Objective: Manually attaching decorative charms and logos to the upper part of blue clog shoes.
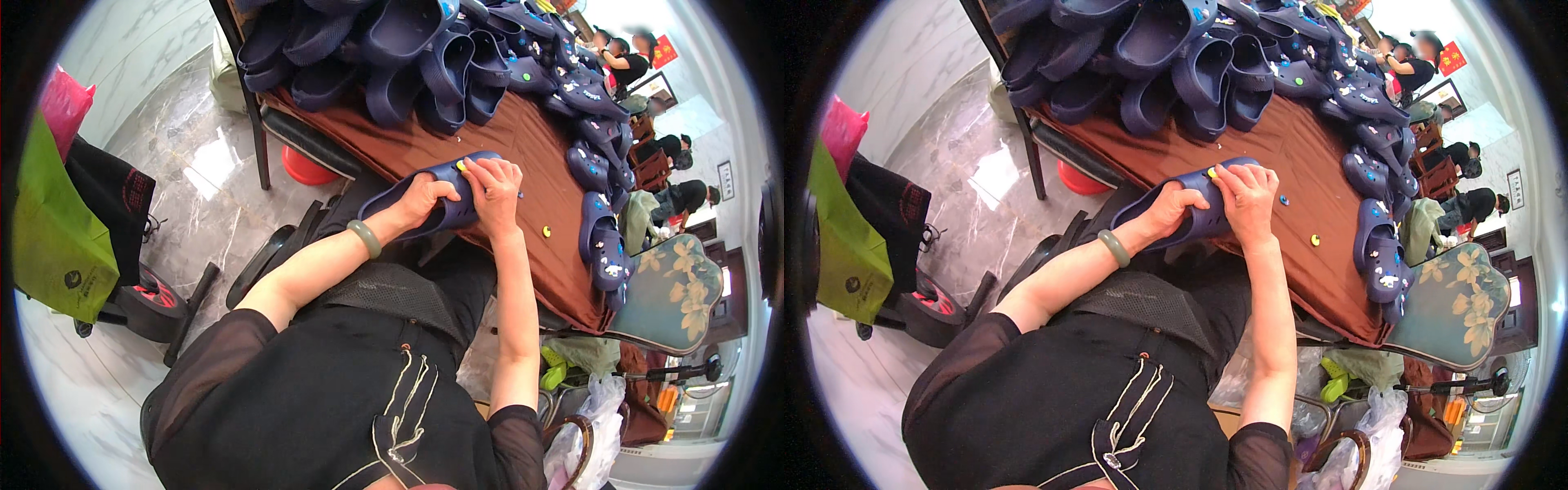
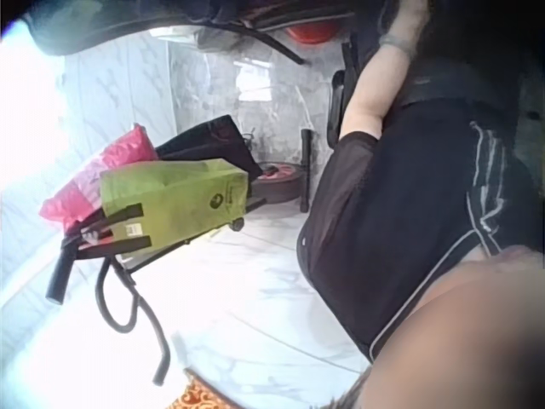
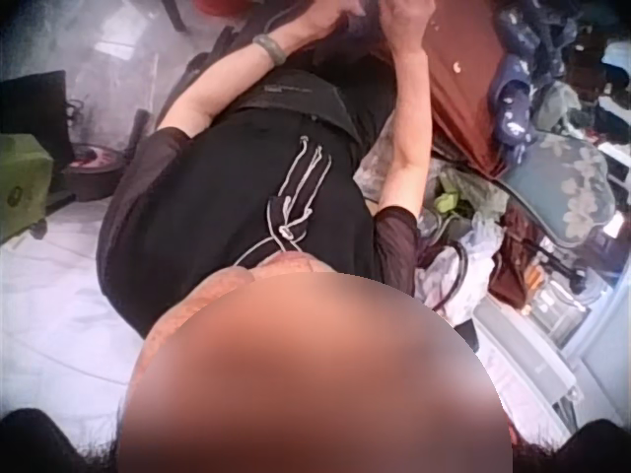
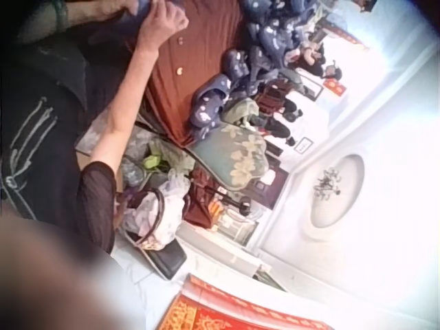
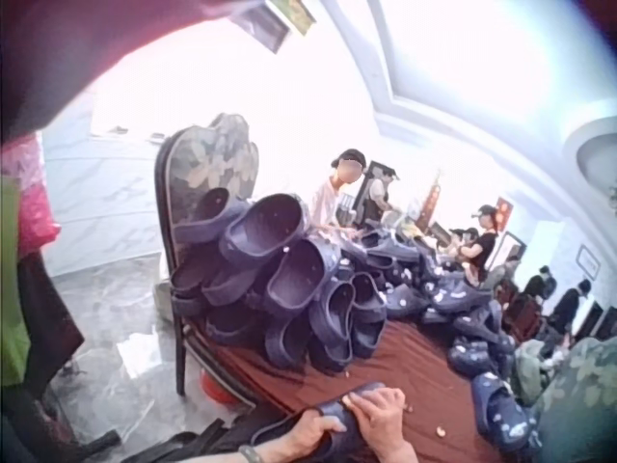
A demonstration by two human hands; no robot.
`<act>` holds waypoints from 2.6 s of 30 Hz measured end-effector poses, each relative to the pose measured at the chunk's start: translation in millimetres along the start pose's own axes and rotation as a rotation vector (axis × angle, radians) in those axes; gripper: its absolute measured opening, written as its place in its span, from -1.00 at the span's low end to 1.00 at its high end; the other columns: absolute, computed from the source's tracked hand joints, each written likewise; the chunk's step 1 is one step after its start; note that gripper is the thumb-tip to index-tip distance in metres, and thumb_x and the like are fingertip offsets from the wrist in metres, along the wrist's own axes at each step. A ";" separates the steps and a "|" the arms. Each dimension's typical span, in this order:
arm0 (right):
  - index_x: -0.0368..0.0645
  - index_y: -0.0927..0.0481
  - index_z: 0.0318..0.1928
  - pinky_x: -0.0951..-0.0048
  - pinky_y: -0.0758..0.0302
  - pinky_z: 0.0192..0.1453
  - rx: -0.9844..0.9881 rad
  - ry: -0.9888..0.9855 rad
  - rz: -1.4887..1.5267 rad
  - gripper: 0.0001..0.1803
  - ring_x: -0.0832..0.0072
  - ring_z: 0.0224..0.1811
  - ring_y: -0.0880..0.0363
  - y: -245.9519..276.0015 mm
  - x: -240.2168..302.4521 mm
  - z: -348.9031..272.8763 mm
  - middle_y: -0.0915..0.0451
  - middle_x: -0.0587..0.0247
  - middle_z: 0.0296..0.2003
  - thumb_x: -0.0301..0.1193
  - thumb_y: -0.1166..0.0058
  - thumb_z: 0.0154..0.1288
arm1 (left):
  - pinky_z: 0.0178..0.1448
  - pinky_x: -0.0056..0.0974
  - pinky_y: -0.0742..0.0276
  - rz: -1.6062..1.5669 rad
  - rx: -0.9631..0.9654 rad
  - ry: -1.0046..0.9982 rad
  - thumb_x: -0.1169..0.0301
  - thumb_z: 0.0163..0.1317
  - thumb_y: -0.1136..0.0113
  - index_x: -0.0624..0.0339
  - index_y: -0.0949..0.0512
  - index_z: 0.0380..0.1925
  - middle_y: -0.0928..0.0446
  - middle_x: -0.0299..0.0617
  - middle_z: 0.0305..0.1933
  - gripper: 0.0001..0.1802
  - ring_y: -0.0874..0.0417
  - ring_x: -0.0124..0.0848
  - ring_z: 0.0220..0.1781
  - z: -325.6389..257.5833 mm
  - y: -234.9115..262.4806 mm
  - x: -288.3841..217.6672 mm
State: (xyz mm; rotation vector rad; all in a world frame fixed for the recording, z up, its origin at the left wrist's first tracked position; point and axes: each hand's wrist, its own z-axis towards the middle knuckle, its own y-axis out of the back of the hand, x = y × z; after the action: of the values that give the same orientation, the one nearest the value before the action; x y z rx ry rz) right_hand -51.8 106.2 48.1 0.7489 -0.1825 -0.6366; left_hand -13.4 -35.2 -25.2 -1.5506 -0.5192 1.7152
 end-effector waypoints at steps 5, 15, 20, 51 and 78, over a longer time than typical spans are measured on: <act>0.00 -0.63 -0.28 0.19 -0.23 0.06 0.030 0.046 -0.102 -0.83 0.44 -0.17 -0.48 2.9 2.7 4.1 -0.55 0.42 -0.36 -0.40 -0.21 0.04 | -0.09 -0.34 -0.50 0.004 0.003 -0.005 0.57 -0.08 -0.11 0.30 -0.52 -0.25 -0.55 -0.23 -0.27 -0.70 -0.58 -0.43 -0.22 1.4 2.1 1.5; -0.08 -0.58 -0.18 0.07 -0.18 0.16 0.160 0.087 -0.262 -0.77 0.43 -0.07 -0.46 11.0 19.1 -2.1 -0.51 0.34 -0.25 -0.44 -0.08 0.09 | -0.09 -0.36 -0.47 0.079 0.031 0.001 0.56 -0.07 -0.11 0.31 -0.51 -0.22 -0.54 -0.25 -0.26 -0.69 -0.55 -0.47 -0.21 0.6 6.4 0.4; -0.07 -0.56 -0.11 0.04 -0.16 0.17 0.228 0.021 -0.282 -0.72 0.40 -0.04 -0.45 14.6 16.6 -3.2 -0.51 0.32 -0.23 -0.43 -0.06 0.11 | -0.06 -0.37 -0.46 0.114 0.059 -0.006 0.55 -0.05 -0.10 0.30 -0.51 -0.22 -0.54 -0.25 -0.25 -0.70 -0.55 -0.46 -0.20 11.1 6.9 8.3; -0.23 -0.55 -0.30 0.49 -0.47 -0.39 -0.143 -0.698 0.371 -0.86 0.48 -0.49 -0.55 11.4 26.2 -62.0 -0.57 0.21 -0.43 -0.53 -0.20 0.10 | -0.43 -0.44 -0.48 0.282 -0.203 0.075 0.23 0.10 -0.06 0.32 -0.55 -0.44 -0.57 -0.19 -0.47 -0.68 -0.61 -0.44 -0.50 24.8 -15.1 -6.5; -0.24 -0.51 -0.47 0.51 -0.50 -0.47 0.253 -0.161 -0.670 -0.93 0.43 -0.47 -0.50 -6.6 58.9 -37.0 -0.44 0.23 -0.52 -0.49 -0.04 0.04 | -0.19 -0.17 -0.49 1.010 -0.095 -0.574 0.37 0.24 0.07 0.28 -0.52 -0.28 -0.59 0.10 -0.34 -0.77 -0.64 -0.12 -0.30 27.7 8.7 13.2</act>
State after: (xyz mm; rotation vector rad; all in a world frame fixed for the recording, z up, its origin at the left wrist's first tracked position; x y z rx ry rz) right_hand 5.9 88.6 12.8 1.0110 -0.1592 -1.3307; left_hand -42.1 -25.7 -35.2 -1.4593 -0.0416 2.9792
